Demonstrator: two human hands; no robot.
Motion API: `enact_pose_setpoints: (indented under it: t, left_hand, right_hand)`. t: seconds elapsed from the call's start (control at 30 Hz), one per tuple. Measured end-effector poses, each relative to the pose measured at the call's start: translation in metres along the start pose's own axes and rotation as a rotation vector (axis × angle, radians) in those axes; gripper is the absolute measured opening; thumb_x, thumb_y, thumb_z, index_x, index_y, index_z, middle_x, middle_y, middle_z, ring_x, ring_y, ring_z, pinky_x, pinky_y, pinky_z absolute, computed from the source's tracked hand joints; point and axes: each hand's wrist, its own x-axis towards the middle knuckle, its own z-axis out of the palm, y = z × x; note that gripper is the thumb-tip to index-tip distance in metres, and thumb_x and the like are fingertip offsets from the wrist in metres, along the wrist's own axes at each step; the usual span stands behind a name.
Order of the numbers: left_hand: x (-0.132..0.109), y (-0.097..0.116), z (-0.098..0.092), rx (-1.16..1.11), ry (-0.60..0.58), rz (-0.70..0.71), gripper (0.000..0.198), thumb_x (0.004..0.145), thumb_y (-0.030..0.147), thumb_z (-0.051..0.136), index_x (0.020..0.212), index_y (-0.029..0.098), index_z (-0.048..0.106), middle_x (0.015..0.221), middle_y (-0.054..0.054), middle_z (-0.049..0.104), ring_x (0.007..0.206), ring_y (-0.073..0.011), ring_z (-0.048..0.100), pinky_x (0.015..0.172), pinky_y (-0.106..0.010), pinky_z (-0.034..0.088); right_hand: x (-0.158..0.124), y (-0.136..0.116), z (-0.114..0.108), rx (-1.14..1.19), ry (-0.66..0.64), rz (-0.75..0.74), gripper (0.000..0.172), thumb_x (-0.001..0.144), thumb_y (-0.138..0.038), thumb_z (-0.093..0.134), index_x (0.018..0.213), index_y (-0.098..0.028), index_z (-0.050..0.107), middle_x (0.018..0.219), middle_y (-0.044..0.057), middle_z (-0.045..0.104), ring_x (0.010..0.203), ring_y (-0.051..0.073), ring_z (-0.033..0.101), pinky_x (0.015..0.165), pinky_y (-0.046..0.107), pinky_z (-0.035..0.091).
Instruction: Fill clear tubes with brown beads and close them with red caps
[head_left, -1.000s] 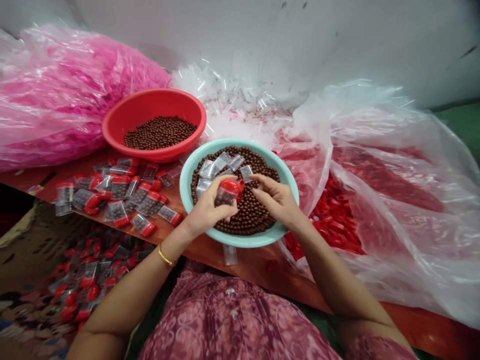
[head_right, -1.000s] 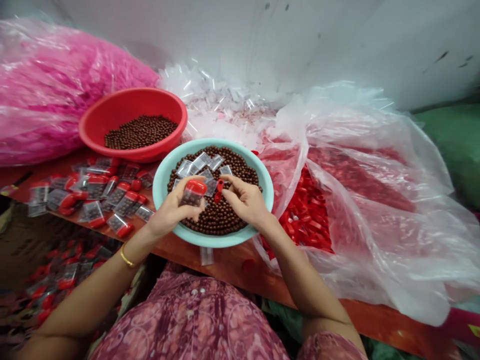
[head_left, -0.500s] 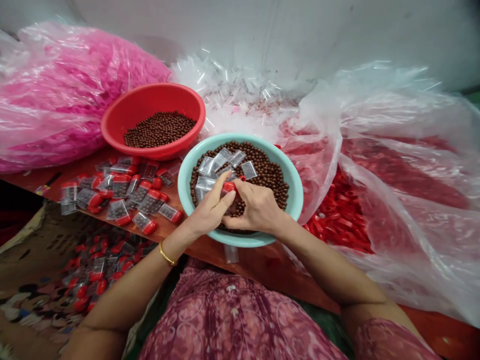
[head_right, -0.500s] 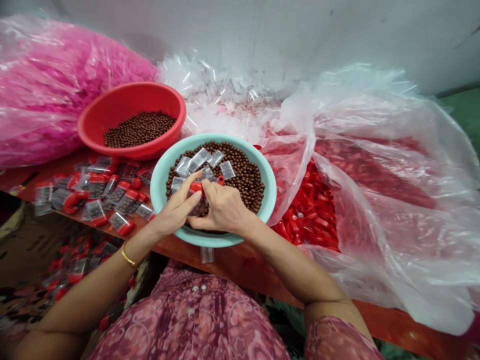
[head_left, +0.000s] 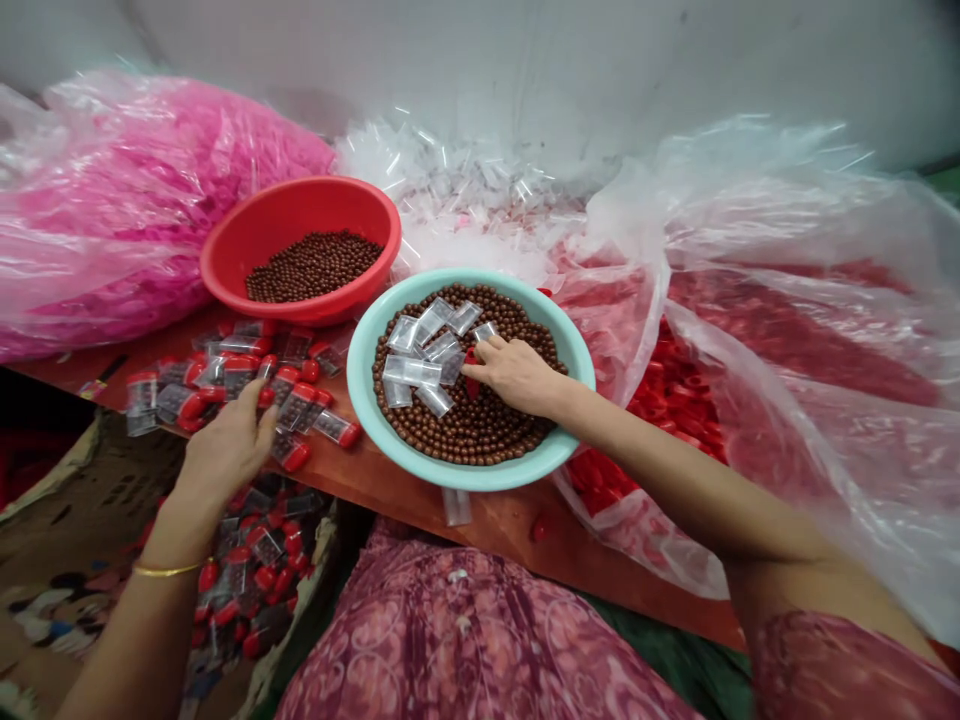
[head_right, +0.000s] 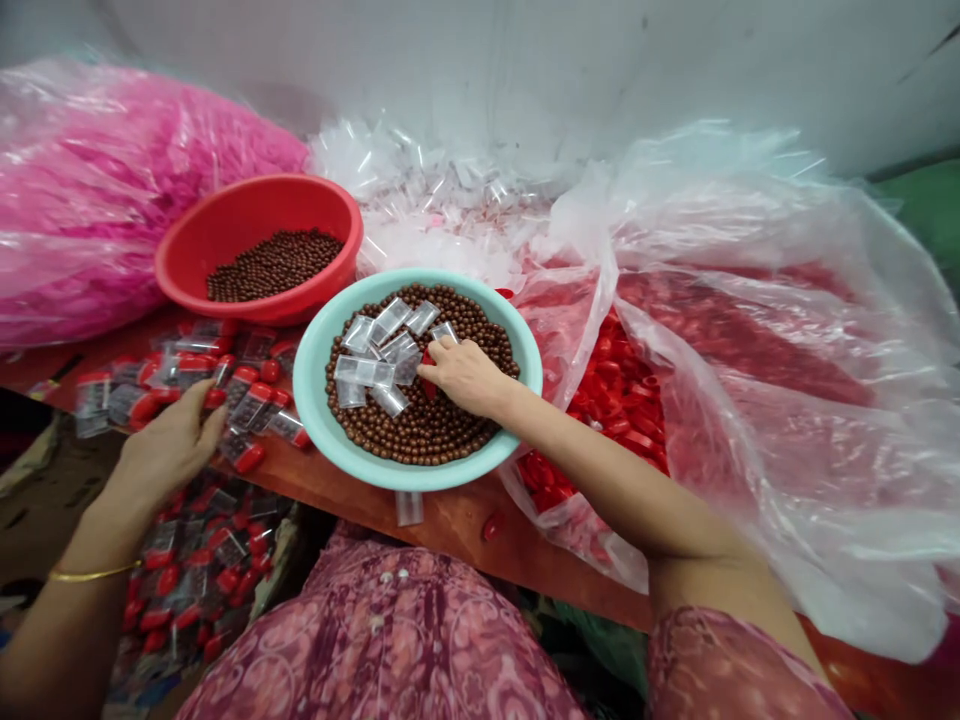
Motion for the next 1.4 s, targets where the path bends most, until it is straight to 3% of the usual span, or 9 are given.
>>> enact_pose_setpoints:
  t: [0.13, 0.27, 0.4, 0.53, 0.63, 0.77, 1.03, 1.2, 1.4]
  left_hand:
    - [0.012, 0.000, 0.000, 0.050, 0.140, 0.153, 0.056, 0.090, 0.039, 0.037, 0.129, 0.001, 0.047, 0.124, -0.026, 0.055, 0.110, -0.0356, 0.057, 0.085, -0.045, 0.049]
    - [0.013, 0.055, -0.020, -0.192, 0.325, 0.436, 0.041, 0.090, 0.038, 0.040, 0.119, 0.013, 0.056, 0.111, -0.013, 0.065, 0.104, -0.0247, 0.061, 0.092, -0.038, 0.047]
    - [0.011, 0.135, -0.027, -0.217, 0.026, 0.755, 0.030, 0.091, 0.026, 0.039, 0.109, 0.017, 0.061, 0.099, -0.009, 0.068, 0.092, -0.0199, 0.063, 0.083, -0.032, 0.049]
    - [0.024, 0.195, -0.015, -0.054, -0.153, 0.847, 0.033, 0.089, 0.011, 0.031, 0.106, 0.010, 0.060, 0.096, -0.015, 0.065, 0.087, -0.0228, 0.063, 0.074, -0.034, 0.049]
    - [0.039, 0.218, -0.005, -0.060, -0.134, 0.822, 0.029, 0.089, 0.018, 0.040, 0.108, 0.007, 0.058, 0.106, -0.020, 0.061, 0.094, -0.0274, 0.062, 0.076, -0.036, 0.048]
    - [0.053, 0.233, -0.001, -0.076, -0.218, 0.731, 0.031, 0.083, 0.027, 0.055, 0.104, 0.005, 0.061, 0.105, -0.022, 0.063, 0.101, -0.0325, 0.061, 0.081, -0.037, 0.048]
    - [0.053, 0.236, -0.009, 0.019, -0.516, 0.663, 0.035, 0.074, 0.044, 0.064, 0.076, 0.010, 0.069, 0.071, -0.015, 0.068, 0.080, -0.0289, 0.067, 0.070, -0.031, 0.049]
    - [0.063, 0.251, 0.008, -0.391, -0.762, 0.238, 0.023, 0.073, 0.029, 0.066, 0.062, 0.009, 0.062, 0.036, -0.003, 0.049, 0.044, -0.0192, 0.057, 0.053, -0.029, 0.048]
    - [0.067, 0.266, 0.025, -0.781, -0.684, 0.103, 0.007, 0.078, 0.017, 0.059, 0.077, 0.010, 0.056, 0.046, 0.002, 0.051, 0.045, -0.0124, 0.052, 0.049, -0.024, 0.047]
  right_hand:
    - [0.000, -0.005, -0.003, -0.012, -0.134, 0.012, 0.035, 0.094, -0.017, 0.033, 0.109, -0.016, 0.065, 0.096, 0.014, 0.062, 0.082, 0.020, 0.058, 0.061, 0.030, 0.031]
    - [-0.022, -0.006, -0.009, 0.053, -0.228, 0.098, 0.037, 0.092, -0.018, 0.034, 0.109, -0.020, 0.067, 0.100, 0.013, 0.065, 0.077, 0.019, 0.062, 0.057, 0.028, 0.031]
    - [-0.043, -0.008, -0.015, 0.097, -0.284, 0.193, 0.037, 0.090, -0.020, 0.036, 0.114, -0.022, 0.064, 0.101, 0.010, 0.069, 0.083, 0.020, 0.066, 0.061, 0.028, 0.035]
    - [-0.046, -0.013, -0.017, 0.103, -0.194, 0.260, 0.040, 0.095, -0.032, 0.030, 0.106, -0.016, 0.065, 0.092, 0.013, 0.072, 0.083, 0.023, 0.067, 0.068, 0.032, 0.038]
    - [-0.044, -0.015, -0.017, 0.098, -0.156, 0.302, 0.040, 0.092, -0.043, 0.039, 0.099, -0.013, 0.065, 0.088, 0.015, 0.072, 0.083, 0.027, 0.068, 0.070, 0.034, 0.040]
    - [-0.045, -0.013, -0.014, 0.124, -0.116, 0.371, 0.024, 0.086, -0.020, 0.044, 0.100, -0.012, 0.061, 0.090, 0.014, 0.072, 0.083, 0.026, 0.067, 0.072, 0.034, 0.040]
    - [-0.056, -0.011, 0.002, 0.410, 0.345, 0.683, 0.033, 0.086, -0.022, 0.040, 0.114, -0.015, 0.055, 0.101, 0.010, 0.071, 0.085, 0.025, 0.066, 0.066, 0.032, 0.046]
    - [-0.059, -0.008, 0.008, 0.628, 0.543, 0.691, 0.030, 0.084, -0.026, 0.043, 0.110, -0.018, 0.056, 0.097, 0.008, 0.072, 0.077, 0.022, 0.067, 0.069, 0.033, 0.050]
    - [-0.060, -0.007, 0.016, 0.889, 0.714, 0.686, 0.035, 0.086, -0.027, 0.044, 0.118, -0.017, 0.053, 0.100, 0.009, 0.071, 0.073, 0.018, 0.066, 0.072, 0.034, 0.053]
